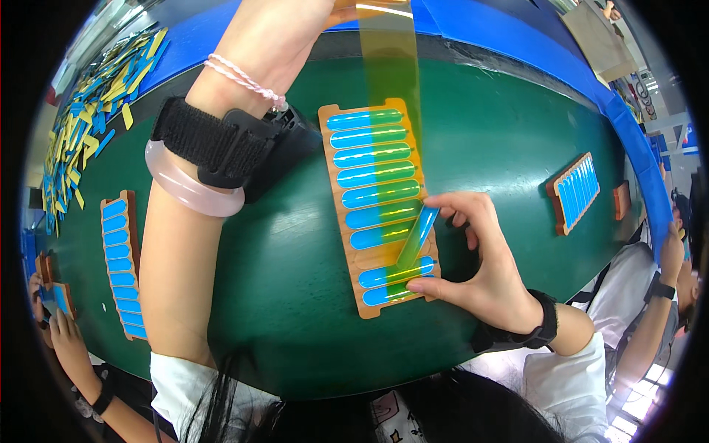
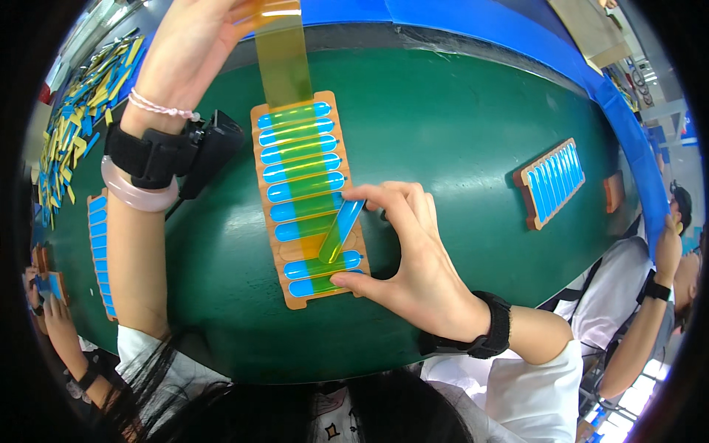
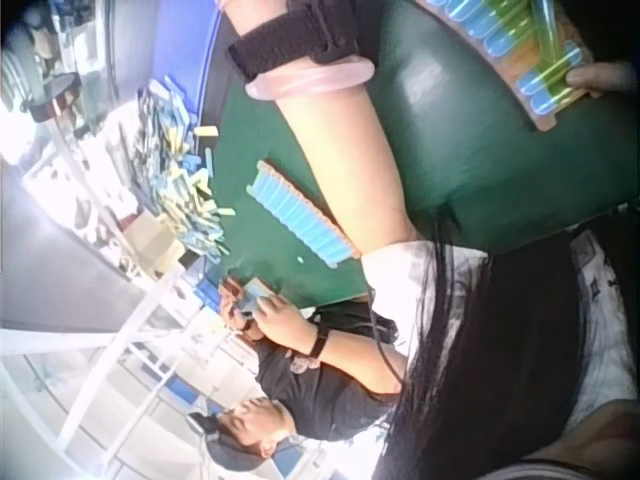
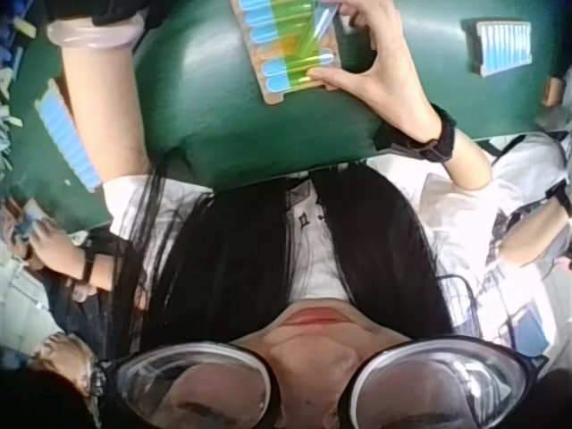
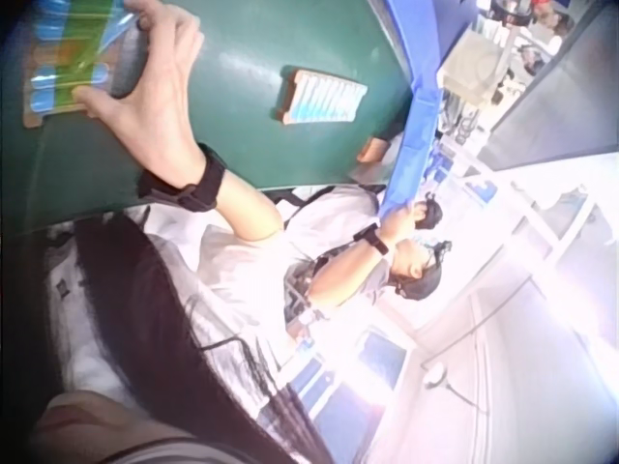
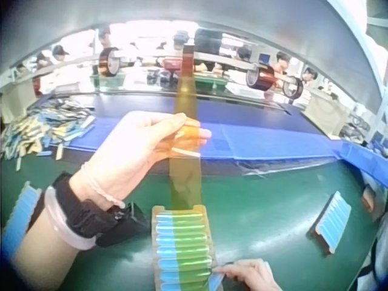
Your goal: Manually applying a long strip of yellow adhesive film onto a series of blue rectangular components arranged on a wooden template.
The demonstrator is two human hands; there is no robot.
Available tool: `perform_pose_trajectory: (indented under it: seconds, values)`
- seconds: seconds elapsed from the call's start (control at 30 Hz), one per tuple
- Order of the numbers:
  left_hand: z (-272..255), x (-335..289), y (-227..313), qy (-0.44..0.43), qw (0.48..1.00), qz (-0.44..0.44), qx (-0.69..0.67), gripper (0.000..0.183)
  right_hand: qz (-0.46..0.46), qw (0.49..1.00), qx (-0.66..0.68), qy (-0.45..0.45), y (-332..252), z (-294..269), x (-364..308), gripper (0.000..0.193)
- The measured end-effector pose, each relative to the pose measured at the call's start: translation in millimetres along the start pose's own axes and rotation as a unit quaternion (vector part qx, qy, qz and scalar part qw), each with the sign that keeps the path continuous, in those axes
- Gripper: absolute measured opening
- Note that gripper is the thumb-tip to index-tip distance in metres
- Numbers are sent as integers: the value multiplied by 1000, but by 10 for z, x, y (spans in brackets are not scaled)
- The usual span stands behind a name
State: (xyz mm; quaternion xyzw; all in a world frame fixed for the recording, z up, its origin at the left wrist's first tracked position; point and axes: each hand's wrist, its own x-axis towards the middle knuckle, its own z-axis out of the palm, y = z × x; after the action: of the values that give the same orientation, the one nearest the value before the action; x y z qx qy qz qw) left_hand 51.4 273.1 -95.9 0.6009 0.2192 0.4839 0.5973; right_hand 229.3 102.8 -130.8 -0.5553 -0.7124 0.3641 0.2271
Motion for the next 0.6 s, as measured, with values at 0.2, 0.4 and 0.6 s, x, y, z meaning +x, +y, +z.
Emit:
perform_pose_trajectory:
  seconds: [0.2, 0.4, 0.6]
  values:
    - [37, -57, 47, 8, 1000, -5, 14, 29, -10, 1000, 12, 27, -17, 37, 26, 79]
    - [45, -41, 49, 24, 999, 1, 30, 29, -35, 997, -28, 66, -69, -48, -18, 62]
    - [52, 5, -9, 20, 1000, -11, 2, 28, -243, 948, -204, 0, 73, -331, 179, 23]
